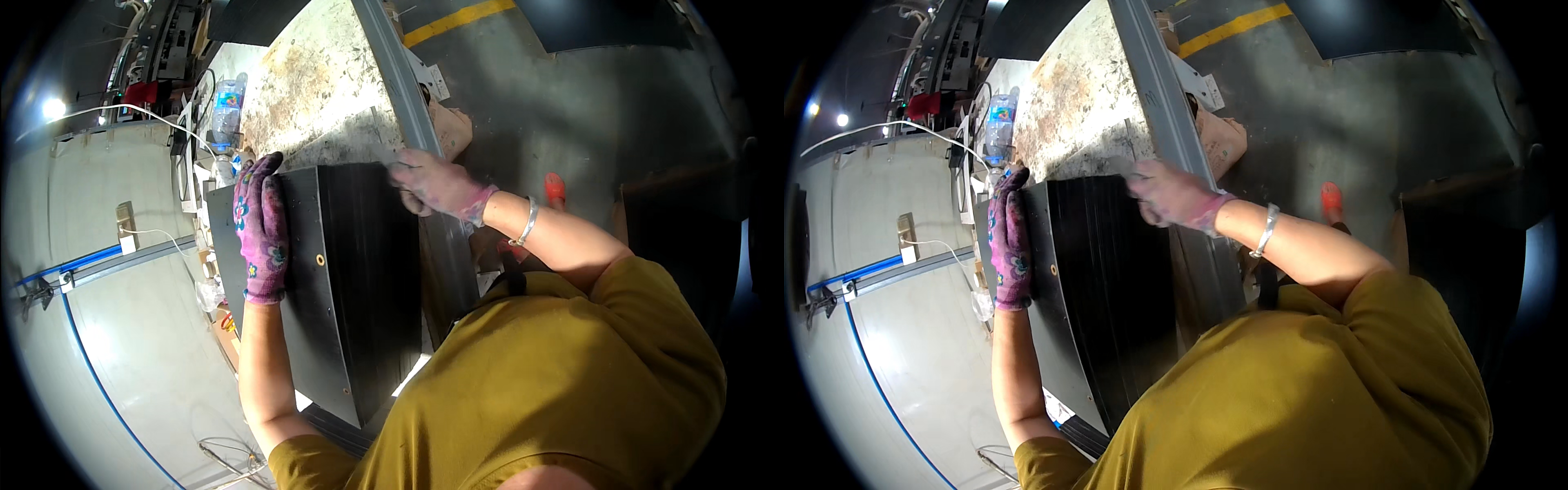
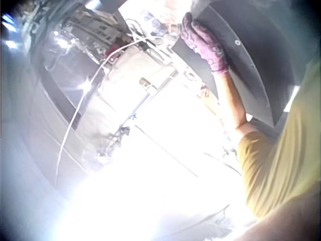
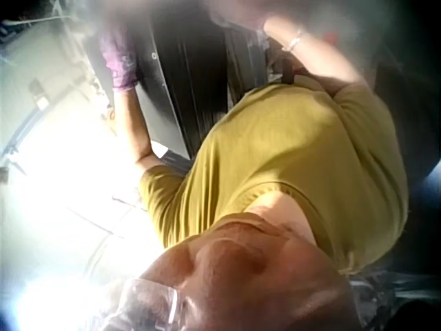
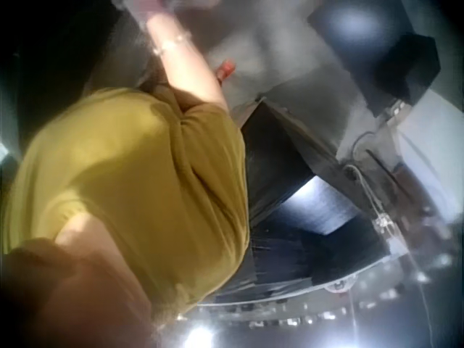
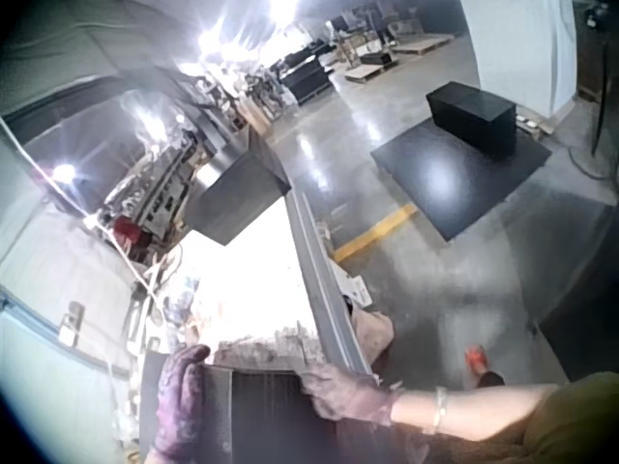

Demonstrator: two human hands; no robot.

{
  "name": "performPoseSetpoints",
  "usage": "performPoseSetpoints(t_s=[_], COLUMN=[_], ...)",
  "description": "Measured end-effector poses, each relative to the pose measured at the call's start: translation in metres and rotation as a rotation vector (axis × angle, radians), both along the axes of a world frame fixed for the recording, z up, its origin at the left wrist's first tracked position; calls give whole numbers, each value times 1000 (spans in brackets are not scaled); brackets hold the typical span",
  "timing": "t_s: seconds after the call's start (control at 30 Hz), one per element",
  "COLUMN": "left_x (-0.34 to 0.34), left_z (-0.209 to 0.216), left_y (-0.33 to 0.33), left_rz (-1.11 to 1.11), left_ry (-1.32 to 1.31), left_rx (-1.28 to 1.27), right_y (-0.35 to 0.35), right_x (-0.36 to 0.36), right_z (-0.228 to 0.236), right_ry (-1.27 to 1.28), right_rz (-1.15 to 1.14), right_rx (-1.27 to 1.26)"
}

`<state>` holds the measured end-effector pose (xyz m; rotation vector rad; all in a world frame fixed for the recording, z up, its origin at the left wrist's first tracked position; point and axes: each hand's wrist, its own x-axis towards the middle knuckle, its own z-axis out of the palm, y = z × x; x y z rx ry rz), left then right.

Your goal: The person uses a metal scraper to remove material from the edges and surfaces of stacked black rectangular panels. They repeatedly lift and reposition the panels to access different sides while scraping.

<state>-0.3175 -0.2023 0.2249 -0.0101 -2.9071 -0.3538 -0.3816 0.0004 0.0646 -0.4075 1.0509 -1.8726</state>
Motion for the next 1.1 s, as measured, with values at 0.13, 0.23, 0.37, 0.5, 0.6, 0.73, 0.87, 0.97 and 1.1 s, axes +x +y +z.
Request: performPoseSetpoints(t_s=[0.13, 0.23, 0.37, 0.5, 0.6, 0.73, 0.87, 0.97, 1.1], left_x=[-5, 5, -25, -40, -24, -17, 48, 79, 166], left_z=[3, 5, 48, 9, -62, -151, -223, -180, -159], left_y=[5, 1, 61, 130, 112, 115, 115, 161, 200], left_rz=[-4, 24, -39, -186, -216, -304, -1, 79, 780], left_ry=[-24, -28, 84, -506, -771, -859, -1148, -1078, -918], left_rx=[34, 66, -455, -916, -1093, -1239, -64, 703, 885], right_y=[14, 23, 52, 49, 64, 80, 95, 99, 80], right_x=[6, 6, -28, -31, -42, -48, -62, -70, -66], right_z=[-173, -165, -117, -184, -115, -97, -92, -83, -71], right_ry=[176, -5, -124, 93, -324, -379, -417, -394, -336], right_rz=[89, 14, -77, -245, -106, -73, -100, -52, -29], right_rx=[343, 430, 427, 119, 123, 7, 12, -57, -82])
